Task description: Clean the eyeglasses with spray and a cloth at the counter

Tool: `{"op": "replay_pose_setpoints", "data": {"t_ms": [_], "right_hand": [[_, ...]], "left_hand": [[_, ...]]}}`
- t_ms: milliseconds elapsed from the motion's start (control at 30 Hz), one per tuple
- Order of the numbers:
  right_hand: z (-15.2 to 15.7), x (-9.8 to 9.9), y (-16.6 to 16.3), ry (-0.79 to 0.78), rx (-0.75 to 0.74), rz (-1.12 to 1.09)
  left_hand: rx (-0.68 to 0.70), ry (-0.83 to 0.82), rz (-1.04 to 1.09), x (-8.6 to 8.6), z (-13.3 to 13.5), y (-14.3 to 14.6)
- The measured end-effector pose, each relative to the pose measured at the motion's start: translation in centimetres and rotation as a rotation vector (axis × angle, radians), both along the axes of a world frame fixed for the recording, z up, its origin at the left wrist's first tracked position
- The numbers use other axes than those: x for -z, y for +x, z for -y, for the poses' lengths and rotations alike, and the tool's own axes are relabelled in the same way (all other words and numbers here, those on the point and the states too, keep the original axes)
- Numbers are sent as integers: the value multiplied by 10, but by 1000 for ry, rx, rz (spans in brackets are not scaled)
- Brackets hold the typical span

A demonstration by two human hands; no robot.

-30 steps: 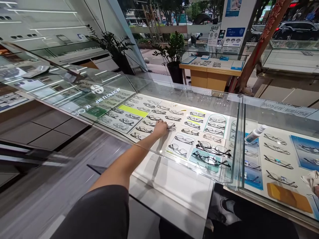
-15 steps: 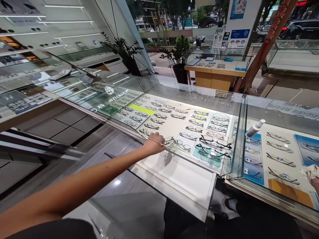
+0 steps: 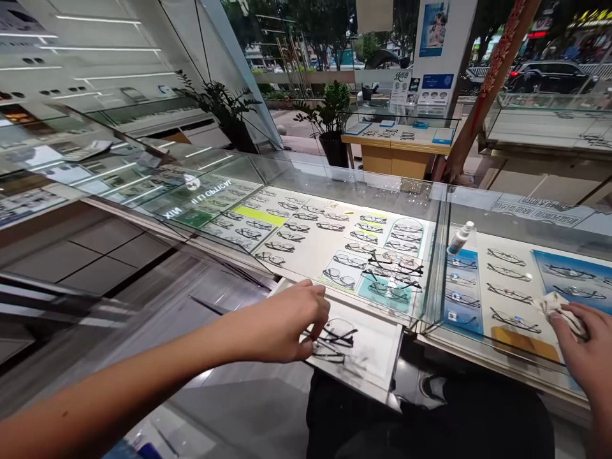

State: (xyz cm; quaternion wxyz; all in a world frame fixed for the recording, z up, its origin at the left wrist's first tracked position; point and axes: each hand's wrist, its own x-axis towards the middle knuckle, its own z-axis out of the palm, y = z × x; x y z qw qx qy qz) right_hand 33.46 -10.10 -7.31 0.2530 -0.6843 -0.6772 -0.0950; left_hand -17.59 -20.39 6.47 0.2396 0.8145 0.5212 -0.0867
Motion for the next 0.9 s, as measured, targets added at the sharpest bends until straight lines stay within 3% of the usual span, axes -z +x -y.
{"op": "replay_pose_setpoints", "data": {"t_ms": [100, 200, 267, 367, 500, 600, 700, 800, 900], "right_hand": [[1, -6, -10, -1, 6, -79], [0, -5, -12, -2, 23, -136], [-1, -4, -13, -8, 20, -155], [0, -5, -14, -23, 1, -166], [0, -4, -14, 6, -35, -180], [0, 0, -14, 36, -47, -192], [1, 1, -14, 19, -35, -201], [2, -1, -15, -8, -22, -213], [2, -1, -15, 6, -27, -214]], "left_hand": [[88, 176, 17, -33, -23, 20], [159, 399, -13, -41, -64, 40], [174, 506, -37, -31, -97, 52], [152, 563, -100, -2, -143, 68], [129, 592, -145, 37, -184, 82], [112, 572, -160, 54, -196, 83], [93, 534, -150, 60, -199, 80], [81, 517, -120, 56, -195, 77], [68, 565, -71, 39, -177, 74]]}}
